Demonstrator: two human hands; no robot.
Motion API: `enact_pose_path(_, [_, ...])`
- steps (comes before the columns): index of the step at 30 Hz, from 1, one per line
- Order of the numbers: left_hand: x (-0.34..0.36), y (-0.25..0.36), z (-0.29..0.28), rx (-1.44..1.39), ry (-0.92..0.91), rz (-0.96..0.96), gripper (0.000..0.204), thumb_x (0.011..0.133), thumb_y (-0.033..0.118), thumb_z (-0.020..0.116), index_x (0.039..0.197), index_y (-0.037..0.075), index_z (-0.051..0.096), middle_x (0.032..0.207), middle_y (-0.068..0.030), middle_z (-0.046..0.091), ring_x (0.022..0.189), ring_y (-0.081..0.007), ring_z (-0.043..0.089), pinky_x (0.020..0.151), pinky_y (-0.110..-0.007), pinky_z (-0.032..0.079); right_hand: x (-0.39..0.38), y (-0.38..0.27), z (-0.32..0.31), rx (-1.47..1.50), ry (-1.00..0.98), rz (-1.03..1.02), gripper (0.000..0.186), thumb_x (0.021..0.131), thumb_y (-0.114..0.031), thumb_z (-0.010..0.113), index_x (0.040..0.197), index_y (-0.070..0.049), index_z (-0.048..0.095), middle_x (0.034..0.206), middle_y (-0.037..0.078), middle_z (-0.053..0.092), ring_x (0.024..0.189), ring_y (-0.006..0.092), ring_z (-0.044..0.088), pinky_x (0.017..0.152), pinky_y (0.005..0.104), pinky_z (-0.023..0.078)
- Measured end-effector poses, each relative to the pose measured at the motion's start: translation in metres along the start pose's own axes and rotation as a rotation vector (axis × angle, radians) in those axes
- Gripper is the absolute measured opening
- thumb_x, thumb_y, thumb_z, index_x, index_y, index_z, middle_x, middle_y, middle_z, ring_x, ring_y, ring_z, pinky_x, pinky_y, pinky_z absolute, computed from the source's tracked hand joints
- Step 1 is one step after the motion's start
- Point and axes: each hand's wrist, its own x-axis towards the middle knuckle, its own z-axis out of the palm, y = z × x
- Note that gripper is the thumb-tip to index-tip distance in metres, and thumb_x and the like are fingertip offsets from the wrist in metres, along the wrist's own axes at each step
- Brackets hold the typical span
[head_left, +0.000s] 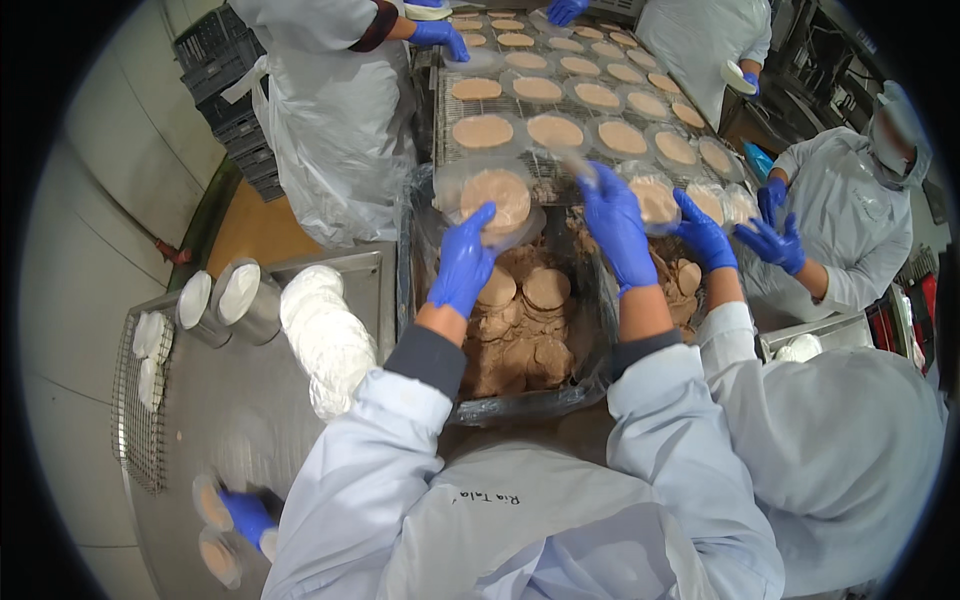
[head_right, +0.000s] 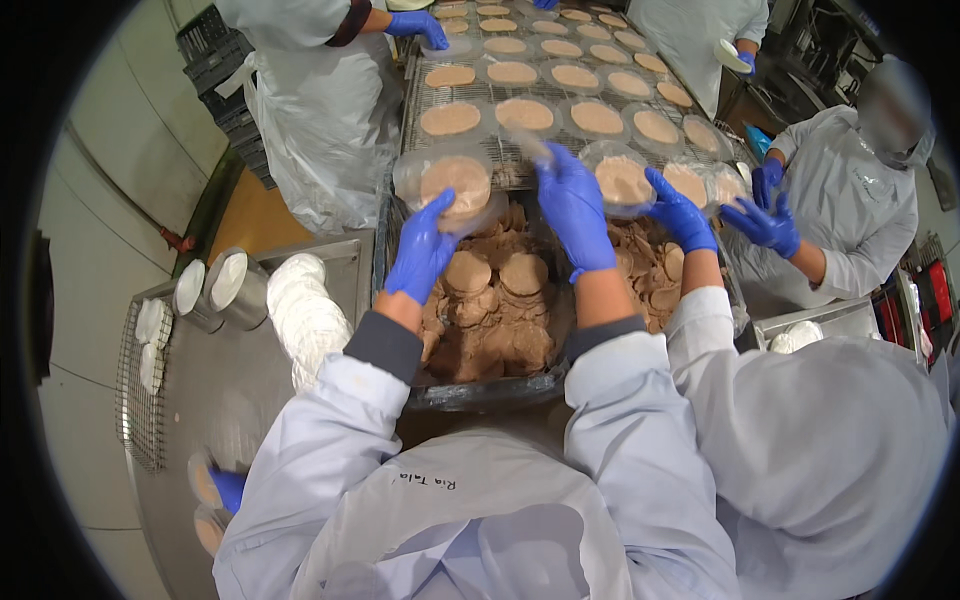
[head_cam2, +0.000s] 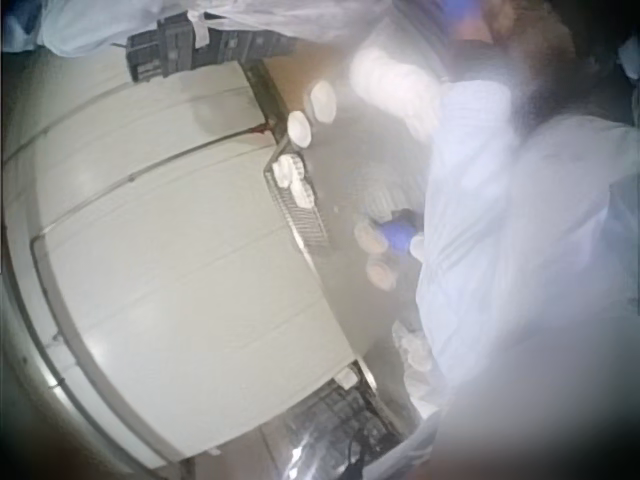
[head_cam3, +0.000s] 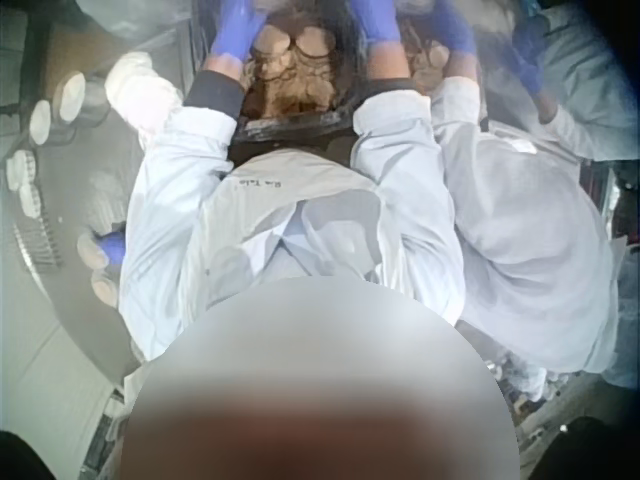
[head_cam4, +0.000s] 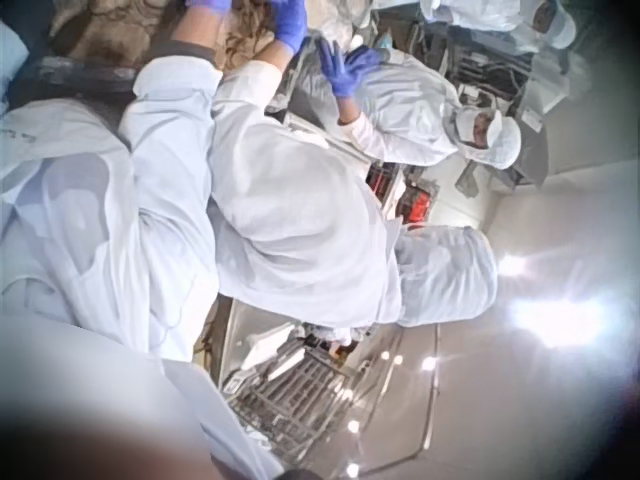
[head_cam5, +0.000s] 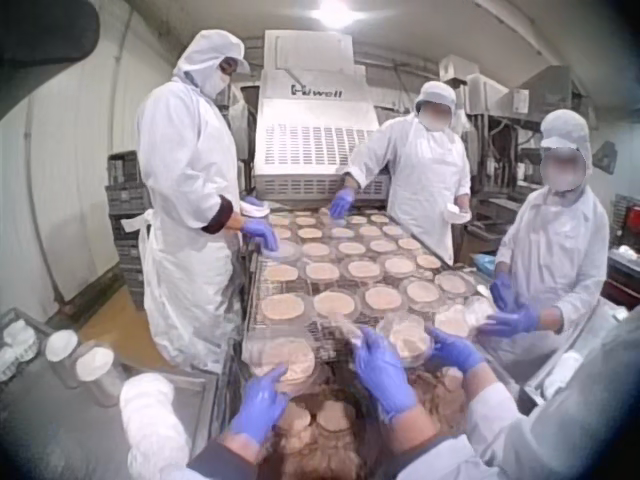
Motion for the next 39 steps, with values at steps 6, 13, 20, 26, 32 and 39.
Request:
enact_pose_path(6, [-0.059, 0.011, 0.022, -0.149, 0.075, -0.147, 0.042, 0.086, 0.026, 0.053, 0.117, 0.000, 0.040, 0.114, -0.0168, 0.049, 0.100, -0.0271, 0.054, 0.077, -0.037, 0.052, -0.058, -0.029, 0.033, -0.016, -0.004, -0.414, 0.042, 0.080, -0.016, 0.058, 0.120, -0.008, 0.049, 0.125, 0.017, 0.043, 0.119, 0.0335, 0.036, 0.100, 0.0418, 0.026])
enact_pose_path(13, [-0.061, 0.027, 0.003, -0.021, -0.128, -0.042, 0.047, 0.084, 0.017, 0.055, 0.124, 0.001, 0.037, 0.119, -0.0170, 0.046, 0.107, -0.0289, 0.050, 0.090, -0.045, 0.044, -0.059, -0.054, 0.020, 0.400, -0.172, -0.207, 0.031, 0.081, -0.019, 0.057, 0.110, -0.009, 0.056, 0.119, 0.011, 0.052, 0.120, 0.0274, 0.039, 0.105, 0.0425, 0.014])
enact_pose_path(20, [-0.040, -0.010, -0.062, -0.182, 0.015, -0.133, 0.051, 0.085, 0.032, 0.053, 0.125, 0.004, 0.036, 0.122, -0.0155, 0.045, 0.108, -0.0306, 0.048, 0.091, -0.044, 0.042, -0.069, 0.007, 0.023, 0.504, 0.034, 0.106, 0.044, 0.075, -0.016, 0.066, 0.115, -0.003, 0.051, 0.120, 0.017, 0.049, 0.117, 0.0272, 0.042, 0.098, 0.0366, 0.031])
enact_pose_path(26, [-0.011, 0.020, -0.002, -0.116, -0.129, 0.037, 0.060, 0.084, 0.042, 0.052, 0.126, 0.003, 0.034, 0.125, -0.0182, 0.040, 0.111, -0.0295, 0.046, 0.090, -0.044, 0.043, -0.015, -0.018, 0.023, -0.337, 0.042, -0.383, 0.067, 0.069, -0.019, 0.066, 0.127, -0.004, 0.036, 0.132, 0.021, 0.033, 0.121, 0.0353, 0.033, 0.102, 0.0422, 0.025])
enact_pose_path(32, [-0.016, -0.026, -0.003, 0.835, -0.193, 0.677, 0.040, 0.089, 0.016, 0.042, 0.128, 0.006, 0.039, 0.125, -0.0119, 0.043, 0.107, -0.0177, 0.046, 0.092, -0.029, 0.037, -0.011, 0.078, 0.012, -0.229, -0.262, -0.307, 0.044, 0.081, -0.009, 0.049, 0.124, -0.002, 0.042, 0.119, 0.019, 0.048, 0.114, 0.0302, 0.044, 0.094, 0.0368, 0.035])
enact_pose_path(39, [-0.069, 0.004, -0.023, 0.085, 0.118, 0.198, 0.038, 0.075, 0.012, 0.064, 0.106, -0.006, 0.053, 0.098, -0.0123, 0.059, 0.086, -0.0187, 0.057, 0.078, -0.029, 0.045, 0.014, 0.036, -0.034, 0.104, -0.156, -0.112, 0.044, 0.087, -0.020, 0.050, 0.126, -0.003, 0.039, 0.126, 0.015, 0.041, 0.110, 0.0246, 0.045, 0.089, 0.0343, 0.040])
